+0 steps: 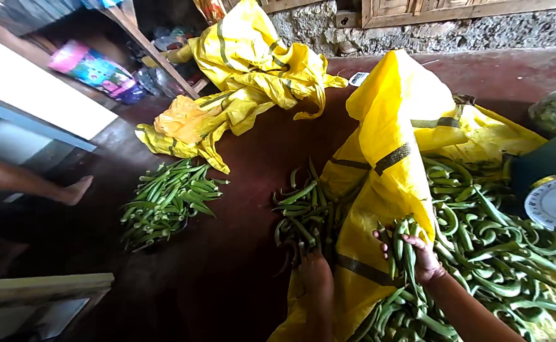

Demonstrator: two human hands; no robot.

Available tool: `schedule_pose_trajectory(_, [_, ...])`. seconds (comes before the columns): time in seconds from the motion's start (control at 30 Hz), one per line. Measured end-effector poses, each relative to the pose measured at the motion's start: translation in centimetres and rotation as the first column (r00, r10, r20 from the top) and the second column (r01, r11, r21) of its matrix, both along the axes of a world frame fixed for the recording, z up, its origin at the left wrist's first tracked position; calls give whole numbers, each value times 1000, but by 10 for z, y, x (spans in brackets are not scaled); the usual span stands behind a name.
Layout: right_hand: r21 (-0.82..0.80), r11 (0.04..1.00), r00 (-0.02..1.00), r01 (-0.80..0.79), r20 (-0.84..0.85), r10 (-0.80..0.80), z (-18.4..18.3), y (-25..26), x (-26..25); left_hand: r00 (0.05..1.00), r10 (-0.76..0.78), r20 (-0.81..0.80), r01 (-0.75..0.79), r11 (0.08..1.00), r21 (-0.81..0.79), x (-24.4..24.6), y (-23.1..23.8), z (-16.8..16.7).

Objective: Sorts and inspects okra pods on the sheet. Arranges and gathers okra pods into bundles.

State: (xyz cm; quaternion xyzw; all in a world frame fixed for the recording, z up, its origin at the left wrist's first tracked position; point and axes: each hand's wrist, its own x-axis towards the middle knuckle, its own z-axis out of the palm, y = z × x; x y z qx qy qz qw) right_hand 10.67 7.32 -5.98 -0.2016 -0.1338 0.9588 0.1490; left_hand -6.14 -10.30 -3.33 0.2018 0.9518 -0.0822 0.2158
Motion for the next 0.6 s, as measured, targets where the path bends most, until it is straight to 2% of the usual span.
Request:
schedule_pose_trajectory(0.13, [-5,999,993,-50,-108,49,1,0,1,998,13,57,-10,999,-50,-1,-1,6])
schedule_pose_trajectory(0.17, [-12,998,991,-55,-120,53,0,0,1,996,25,80,-24,1000,-15,-1,-3,7])
schedule_pose_trajectory(0.23, [3,998,988,-57,-143,57,1,-2,1,975,88,206,-138,960,245,-7,-18,8])
schedule_pose_trajectory(0.27, [19,998,985,-55,-163,57,2,-3,1,939,112,325,-252,868,428,-10,-28,9])
schedule_pose_trajectory(0.3, [26,998,978,-64,-196,68,1,-4,1,887,113,448,-389,706,591,-11,-38,8])
schedule_pose_trajectory(0.33, [22,997,971,-76,-224,79,1,-5,1,818,81,570,-527,502,685,-8,-45,8])
schedule_pose_trajectory(0.37, [9,996,967,-90,-240,89,2,-7,0,722,13,692,-663,301,686,-4,-48,11])
schedule_pose_trajectory(0.4, [-7,994,964,-105,-247,100,3,-9,-1,607,-80,791,-778,140,612,1,-51,16])
schedule_pose_trajectory(0.43, [-29,992,964,-119,-241,109,5,-11,-1,500,-191,845,-857,34,515,5,-53,19])
schedule_pose_trajectory(0.5, [-43,992,975,-118,-193,107,6,-15,-3,339,-392,855,-936,-51,348,13,-55,21])
schedule_pose_trajectory(0.6, [-43,990,975,-133,-183,123,3,-21,-3,225,-531,817,-974,-95,206,27,-51,24])
